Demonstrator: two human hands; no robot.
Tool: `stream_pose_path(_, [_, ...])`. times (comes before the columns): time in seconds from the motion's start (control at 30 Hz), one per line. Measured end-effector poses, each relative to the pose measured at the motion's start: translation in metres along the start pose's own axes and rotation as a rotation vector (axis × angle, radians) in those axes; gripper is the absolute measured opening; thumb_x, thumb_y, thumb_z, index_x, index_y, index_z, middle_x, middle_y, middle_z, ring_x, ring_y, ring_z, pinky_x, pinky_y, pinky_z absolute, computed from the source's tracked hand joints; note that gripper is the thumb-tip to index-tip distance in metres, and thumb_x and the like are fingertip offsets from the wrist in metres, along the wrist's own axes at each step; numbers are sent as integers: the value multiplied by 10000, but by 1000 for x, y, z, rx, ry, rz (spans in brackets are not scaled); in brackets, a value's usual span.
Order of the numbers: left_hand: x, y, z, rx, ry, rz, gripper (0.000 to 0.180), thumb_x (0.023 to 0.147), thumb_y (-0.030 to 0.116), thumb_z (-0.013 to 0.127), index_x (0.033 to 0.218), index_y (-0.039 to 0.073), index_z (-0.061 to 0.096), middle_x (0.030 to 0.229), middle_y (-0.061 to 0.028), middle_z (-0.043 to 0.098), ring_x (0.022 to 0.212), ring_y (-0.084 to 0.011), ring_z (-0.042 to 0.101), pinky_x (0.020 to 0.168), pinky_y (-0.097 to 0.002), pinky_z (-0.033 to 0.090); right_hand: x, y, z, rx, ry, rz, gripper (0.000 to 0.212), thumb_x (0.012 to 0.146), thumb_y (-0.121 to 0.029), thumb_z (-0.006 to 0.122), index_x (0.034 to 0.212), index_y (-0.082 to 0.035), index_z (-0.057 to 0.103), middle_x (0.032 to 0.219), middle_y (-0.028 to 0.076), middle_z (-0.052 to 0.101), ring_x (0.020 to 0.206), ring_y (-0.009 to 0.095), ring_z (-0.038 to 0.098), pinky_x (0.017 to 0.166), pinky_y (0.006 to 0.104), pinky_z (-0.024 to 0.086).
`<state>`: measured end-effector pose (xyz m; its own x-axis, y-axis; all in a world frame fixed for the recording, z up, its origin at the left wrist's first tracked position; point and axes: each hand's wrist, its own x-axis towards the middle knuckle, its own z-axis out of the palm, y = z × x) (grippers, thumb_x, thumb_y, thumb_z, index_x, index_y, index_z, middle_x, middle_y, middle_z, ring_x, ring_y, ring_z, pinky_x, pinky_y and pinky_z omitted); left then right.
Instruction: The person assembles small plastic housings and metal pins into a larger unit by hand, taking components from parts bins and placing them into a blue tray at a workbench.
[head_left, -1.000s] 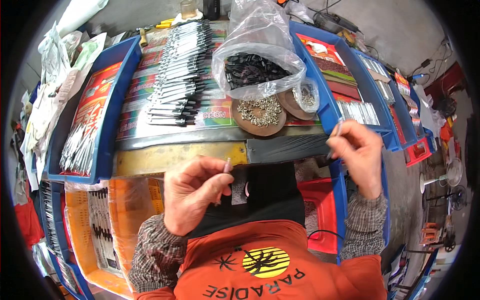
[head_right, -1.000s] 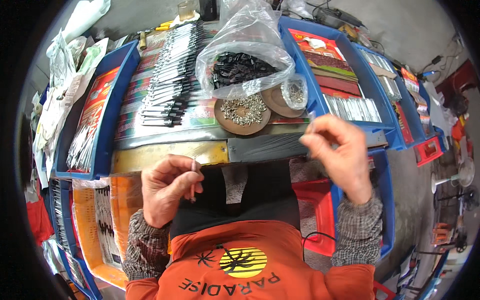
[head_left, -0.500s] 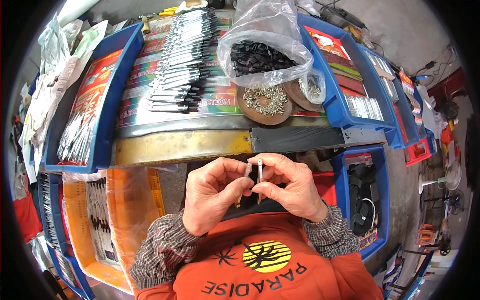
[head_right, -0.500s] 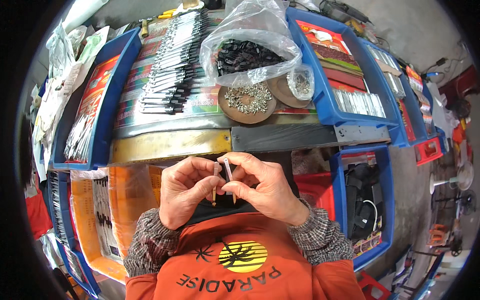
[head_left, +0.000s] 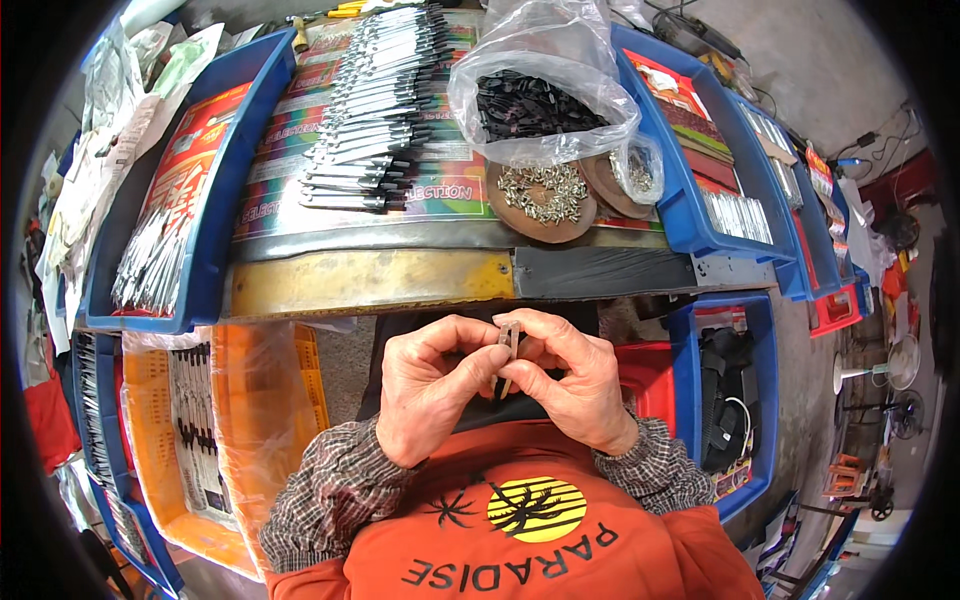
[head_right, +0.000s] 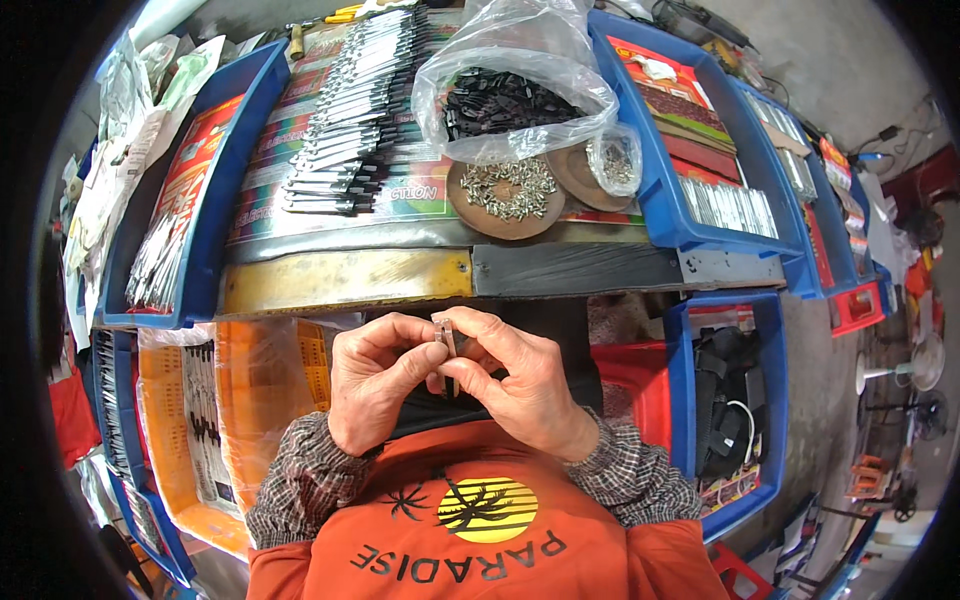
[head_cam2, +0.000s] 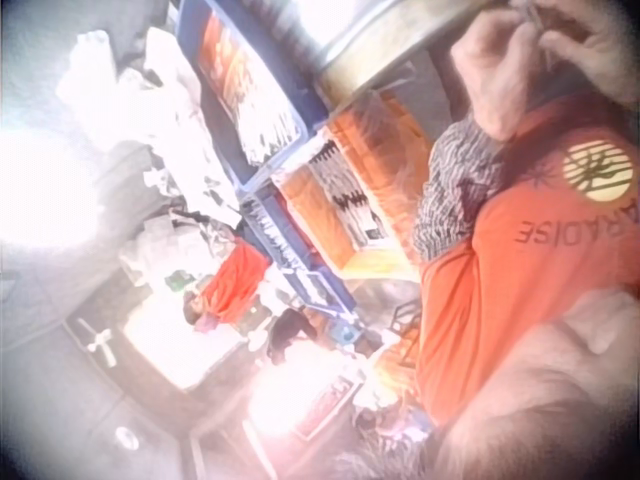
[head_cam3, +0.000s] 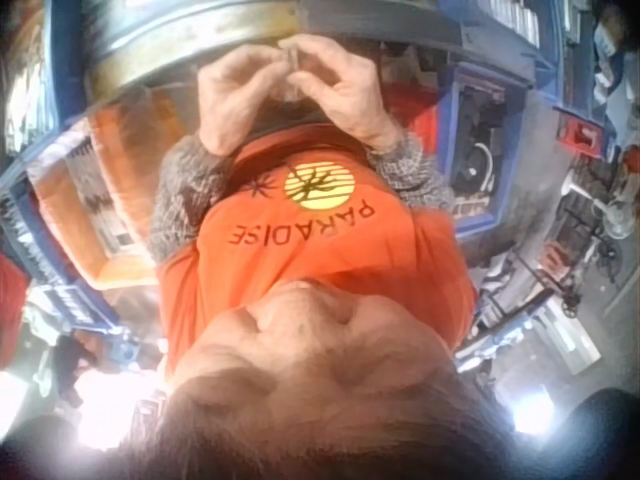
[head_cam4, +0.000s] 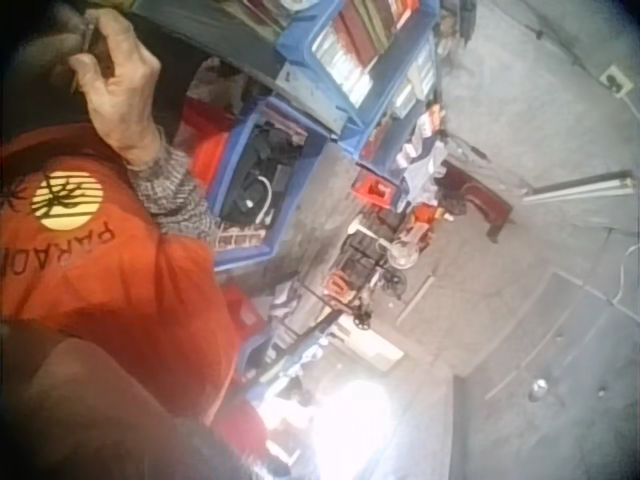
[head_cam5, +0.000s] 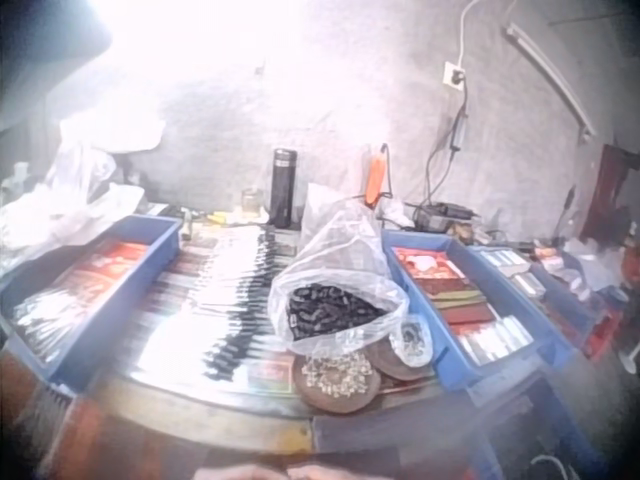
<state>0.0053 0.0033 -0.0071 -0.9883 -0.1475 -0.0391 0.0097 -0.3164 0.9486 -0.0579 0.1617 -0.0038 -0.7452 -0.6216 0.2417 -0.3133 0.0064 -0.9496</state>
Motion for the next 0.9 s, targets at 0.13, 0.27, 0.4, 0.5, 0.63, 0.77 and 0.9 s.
stream_pose_path(0.13, [0,-2,1,-60,-13,8,98,907,29,627,965,-40,665,830,-51,666,705,-75,600,587,-209,502,-1,1,0,11,2,1,403,856,2,667,1243,-9,554,946,64,672,717,87,657,608,221,539])
stream_pose_path(0.27, [0,-2,1,-84,-18,0,106,908,22,622,979,-46,663,839,-62,669,711,-85,607,596,-213,507,-3,2,2,44,14,32,397,863,-3,664,1244,-5,553,943,65,669,719,88,656,608,220,539])
stream_pose_path(0.4, [0,-4,0,-81,-17,1,110,908,21,621,983,-49,665,842,-65,669,715,-88,609,602,-215,510,-2,0,2,45,15,27,393,866,-5,662,1244,-2,552,926,63,666,720,89,657,606,219,539])
stream_pose_path(0.5, [0,-6,1,-94,-11,3,109,906,20,624,979,-48,669,844,-66,670,717,-88,608,607,-217,512,-2,0,1,38,11,30,394,864,-2,663,1243,-2,553,917,61,664,720,88,658,606,217,539])
stream_pose_path(0.63, [0,-7,1,-105,-11,9,109,903,16,627,979,-46,674,848,-66,671,717,-89,605,608,-218,513,-3,-2,2,42,18,39,393,860,13,660,1238,0,555,914,62,664,727,88,660,611,212,542])
stream_pose_path(0.77, [0,-9,1,-113,-10,21,111,901,15,631,985,-43,675,856,-69,674,717,-88,603,612,-219,512,-3,-1,2,56,10,48,388,861,20,656,1236,4,556,923,67,663,738,93,665,619,212,547])
stream_pose_path(0.9, [-1,-10,1,-118,-3,13,113,900,18,635,987,-42,675,860,-69,675,722,-88,605,621,-220,514,-4,0,2,49,18,41,390,863,12,659,1239,6,556,941,72,663,750,97,668,626,215,551])
